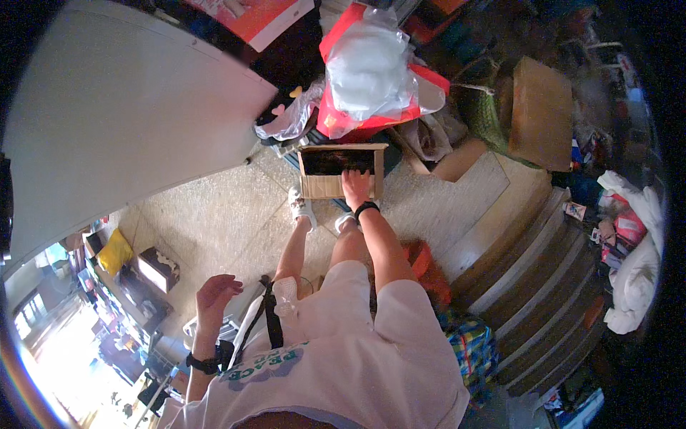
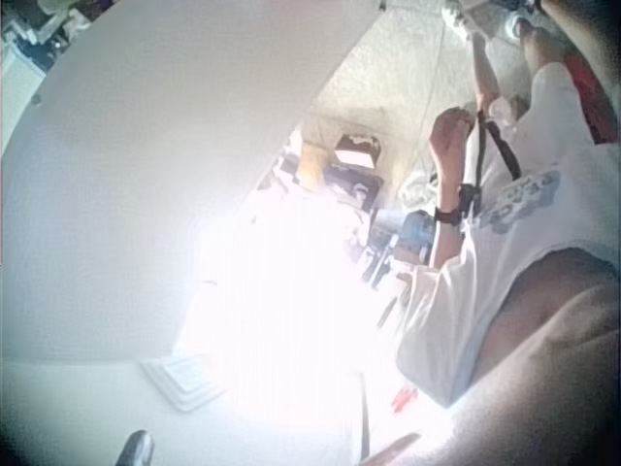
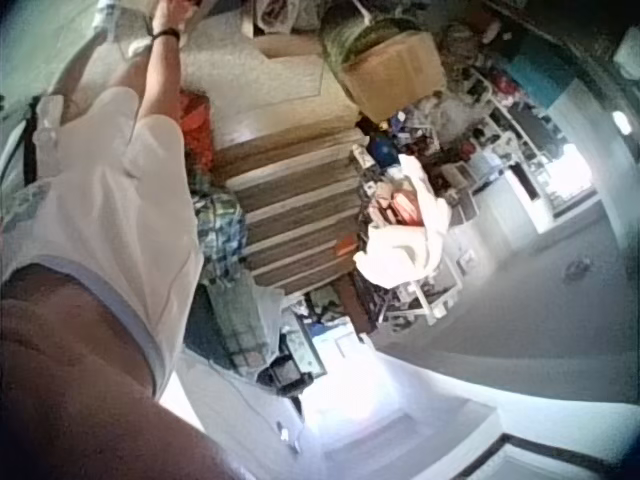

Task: Organizing food items and objects on a storage shelf in a cluttered room.

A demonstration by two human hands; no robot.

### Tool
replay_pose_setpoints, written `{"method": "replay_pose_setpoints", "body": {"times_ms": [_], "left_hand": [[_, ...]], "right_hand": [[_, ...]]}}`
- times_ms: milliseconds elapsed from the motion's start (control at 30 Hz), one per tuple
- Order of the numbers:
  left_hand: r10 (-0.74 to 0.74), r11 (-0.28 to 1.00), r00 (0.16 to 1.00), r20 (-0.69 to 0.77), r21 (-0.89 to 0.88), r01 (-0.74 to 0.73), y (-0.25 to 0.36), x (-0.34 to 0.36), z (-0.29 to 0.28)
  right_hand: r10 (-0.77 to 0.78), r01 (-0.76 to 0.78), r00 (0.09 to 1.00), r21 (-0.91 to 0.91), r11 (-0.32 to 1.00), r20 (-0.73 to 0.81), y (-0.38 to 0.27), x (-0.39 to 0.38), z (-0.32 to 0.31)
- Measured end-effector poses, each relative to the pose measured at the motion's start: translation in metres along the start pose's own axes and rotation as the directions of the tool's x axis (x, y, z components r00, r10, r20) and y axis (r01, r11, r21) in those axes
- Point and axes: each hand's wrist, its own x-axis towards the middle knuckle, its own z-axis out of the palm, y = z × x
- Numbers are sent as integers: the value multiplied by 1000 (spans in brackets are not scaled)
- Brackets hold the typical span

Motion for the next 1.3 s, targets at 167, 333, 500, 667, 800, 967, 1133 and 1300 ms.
{"method": "replay_pose_setpoints", "body": {"times_ms": [167, 333, 500, 667, 800, 967, 1133, 1300], "left_hand": [[92, 991, 996, -14, 101, -91, -11, 13, 0], [77, 967, 996, 40, 239, -84, -4, 28, 8], [312, 872, 926, 211, 323, -367, 24, 39, 33], [422, 663, 774, 471, 422, -619, 29, 60, 80], [381, 511, 751, 539, 555, -657, 23, 92, 97], [-121, 517, 852, 510, 765, -384, 43, 114, 106], [146, 275, 788, 598, 740, -614, 5, 147, 111], [-278, 258, 760, 588, 808, -530, 29, 189, 122]], "right_hand": [[-34, 58, 997, 376, 925, -71, 8, -12, -15], [-102, 138, 988, 361, 922, -117, 5, -68, -76], [-237, 280, 957, 316, 906, -170, -7, -106, -182], [-338, 375, 924, 247, 894, -179, -29, -124, -248], [-399, 425, 901, 173, 888, -169, -49, -138, -280], [-451, 461, 887, 152, 874, -100, -64, -145, -318], [-470, 481, 877, 156, 863, -101, -73, -133, -338], [-481, 494, 869, 145, 857, -119, -72, -124, -345]]}}
